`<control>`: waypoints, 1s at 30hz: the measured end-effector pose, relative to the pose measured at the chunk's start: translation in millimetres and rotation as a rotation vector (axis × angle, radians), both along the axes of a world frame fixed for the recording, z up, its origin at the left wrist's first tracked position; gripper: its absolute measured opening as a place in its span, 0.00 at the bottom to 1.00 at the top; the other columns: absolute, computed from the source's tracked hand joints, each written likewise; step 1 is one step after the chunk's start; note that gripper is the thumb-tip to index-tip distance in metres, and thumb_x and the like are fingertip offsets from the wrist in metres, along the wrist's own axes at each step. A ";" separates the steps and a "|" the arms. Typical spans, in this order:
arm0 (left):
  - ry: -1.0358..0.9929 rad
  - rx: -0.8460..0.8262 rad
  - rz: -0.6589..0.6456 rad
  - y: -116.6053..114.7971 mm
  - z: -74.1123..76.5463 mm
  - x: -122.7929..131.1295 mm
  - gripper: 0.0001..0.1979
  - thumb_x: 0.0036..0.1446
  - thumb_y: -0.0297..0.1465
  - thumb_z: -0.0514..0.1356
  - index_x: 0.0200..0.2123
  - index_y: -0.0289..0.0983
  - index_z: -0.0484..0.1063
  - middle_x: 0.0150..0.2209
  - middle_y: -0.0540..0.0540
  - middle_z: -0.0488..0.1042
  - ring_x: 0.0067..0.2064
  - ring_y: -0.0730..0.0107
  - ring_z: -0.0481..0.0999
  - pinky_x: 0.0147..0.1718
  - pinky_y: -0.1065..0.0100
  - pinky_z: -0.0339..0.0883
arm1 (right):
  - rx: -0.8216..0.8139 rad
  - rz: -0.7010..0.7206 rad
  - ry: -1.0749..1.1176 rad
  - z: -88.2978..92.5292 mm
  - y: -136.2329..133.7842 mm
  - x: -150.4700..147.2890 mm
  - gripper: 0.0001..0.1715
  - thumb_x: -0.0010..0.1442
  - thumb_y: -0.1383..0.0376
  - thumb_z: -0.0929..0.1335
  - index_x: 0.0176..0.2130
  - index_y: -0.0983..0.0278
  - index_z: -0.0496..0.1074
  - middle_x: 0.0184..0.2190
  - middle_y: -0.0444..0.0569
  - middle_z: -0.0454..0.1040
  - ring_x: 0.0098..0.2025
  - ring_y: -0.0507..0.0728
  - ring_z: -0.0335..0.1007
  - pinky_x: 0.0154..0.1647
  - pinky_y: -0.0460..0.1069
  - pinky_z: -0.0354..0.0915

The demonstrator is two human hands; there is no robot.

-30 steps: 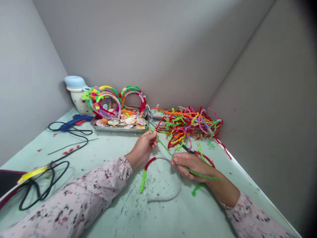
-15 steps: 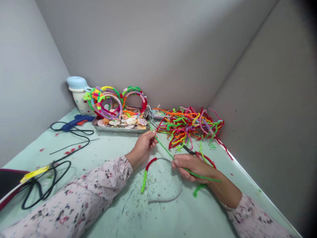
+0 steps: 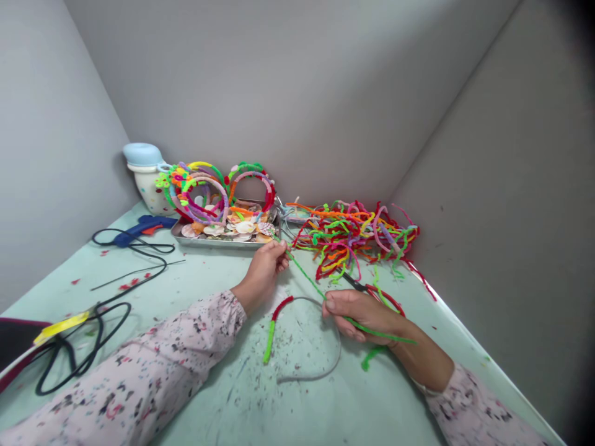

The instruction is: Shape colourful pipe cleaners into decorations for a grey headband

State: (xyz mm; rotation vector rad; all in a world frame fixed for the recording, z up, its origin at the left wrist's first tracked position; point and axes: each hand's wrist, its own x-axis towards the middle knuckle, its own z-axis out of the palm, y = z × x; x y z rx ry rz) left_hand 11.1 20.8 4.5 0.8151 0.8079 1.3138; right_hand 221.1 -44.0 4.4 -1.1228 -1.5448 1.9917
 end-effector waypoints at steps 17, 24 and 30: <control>0.086 -0.004 0.117 5.7 -1.4 -5.8 0.07 0.51 0.31 0.62 0.27 0.33 0.69 0.23 0.51 0.68 0.20 0.84 0.62 0.18 0.80 0.53 | 0.020 0.031 0.002 -0.3 -1.0 -0.5 0.19 0.58 0.52 0.66 0.32 0.66 0.68 0.12 0.36 0.62 0.11 0.45 0.51 0.12 0.41 0.49; 0.096 0.014 0.099 5.4 -2.2 -6.8 0.10 0.51 0.35 0.62 0.29 0.32 0.70 0.25 0.49 0.70 0.20 0.83 0.63 0.17 0.79 0.54 | -0.029 0.028 0.026 -5.1 0.2 2.5 0.17 0.59 0.54 0.66 0.34 0.67 0.68 0.12 0.37 0.64 0.10 0.44 0.52 0.11 0.40 0.49; 0.080 -0.001 0.128 6.3 -2.7 -6.7 0.10 0.52 0.35 0.60 0.29 0.32 0.71 0.25 0.49 0.71 0.19 0.82 0.64 0.17 0.78 0.55 | -0.043 0.088 -0.004 -4.3 -0.2 5.6 0.18 0.58 0.53 0.67 0.33 0.67 0.68 0.12 0.37 0.64 0.10 0.44 0.52 0.10 0.40 0.48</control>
